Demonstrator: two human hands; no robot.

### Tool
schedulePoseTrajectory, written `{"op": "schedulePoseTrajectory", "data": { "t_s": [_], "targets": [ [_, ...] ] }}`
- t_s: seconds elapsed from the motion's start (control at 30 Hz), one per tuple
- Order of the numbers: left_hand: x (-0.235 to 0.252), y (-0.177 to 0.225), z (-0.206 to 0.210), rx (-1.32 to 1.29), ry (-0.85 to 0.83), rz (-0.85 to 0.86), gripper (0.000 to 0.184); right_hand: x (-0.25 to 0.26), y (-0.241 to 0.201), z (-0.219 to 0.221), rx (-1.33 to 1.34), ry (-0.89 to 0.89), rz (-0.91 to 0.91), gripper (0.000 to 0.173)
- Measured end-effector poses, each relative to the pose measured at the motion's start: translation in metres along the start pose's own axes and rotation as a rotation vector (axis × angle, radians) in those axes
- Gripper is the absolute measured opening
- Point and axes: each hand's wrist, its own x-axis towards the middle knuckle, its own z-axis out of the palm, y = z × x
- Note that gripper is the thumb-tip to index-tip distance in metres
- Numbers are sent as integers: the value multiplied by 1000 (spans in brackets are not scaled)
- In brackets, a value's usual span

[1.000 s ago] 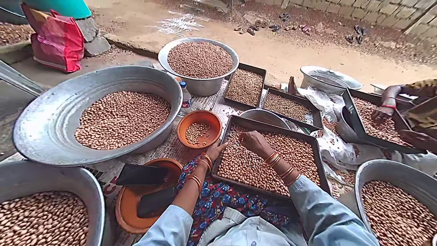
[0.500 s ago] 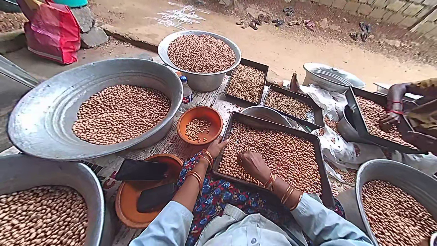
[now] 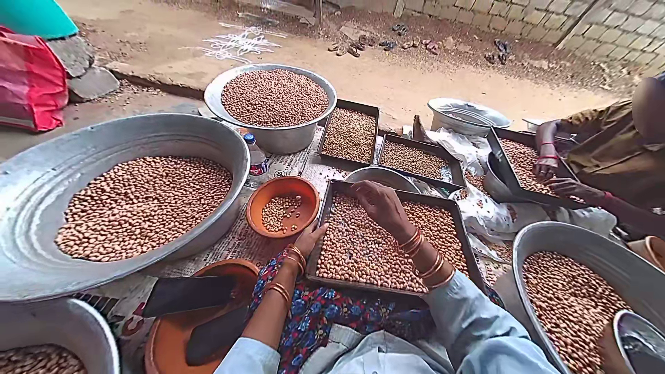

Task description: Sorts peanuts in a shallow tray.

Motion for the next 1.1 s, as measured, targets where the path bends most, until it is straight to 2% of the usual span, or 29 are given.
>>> {"op": "schedulePoseTrajectory", "data": {
  "t_s": [0.07,0.13,0.17,0.23,0.3,0.4,0.5,0.57,0.67,0.73,0.83,0.93,1.1],
  "targets": [
    [2,-2,-1,3,-6,12,50,-3,35,-17,-246,-134,240,23],
    [5,-2,-1,14,-13,24,47,-6,59,-26,-455,-400,565,29],
    [6,-3,-1,20,-15,27,47,-8,66,-23,-516,-503,671,33],
    [8,-4,-1,27,-20,26,46,-17,68,-4,-556,-585,738,45],
    [8,-3,-1,28,-17,18,46,-30,53,32,-537,-578,657,53],
    [5,-2,-1,29,-21,12,47,-55,6,75,-410,-625,410,58],
    [4,-4,-2,27,-15,20,50,-67,-26,79,-186,-705,158,53],
    [3,-4,-2,27,-10,19,48,-63,-26,65,-38,-671,88,43],
    [5,-5,-1,33,-5,24,46,-50,2,26,-124,-540,146,27],
    [6,-6,-1,28,-7,25,46,-45,28,-1,-274,-500,238,26],
    [6,-5,-2,40,-7,26,46,-45,53,-28,-369,-537,352,26],
    [5,-4,-1,49,4,17,47,-53,60,-36,-371,-587,394,25],
    [4,-3,0,29,14,1,48,-66,62,-22,-370,-629,392,27]
  ]
}}
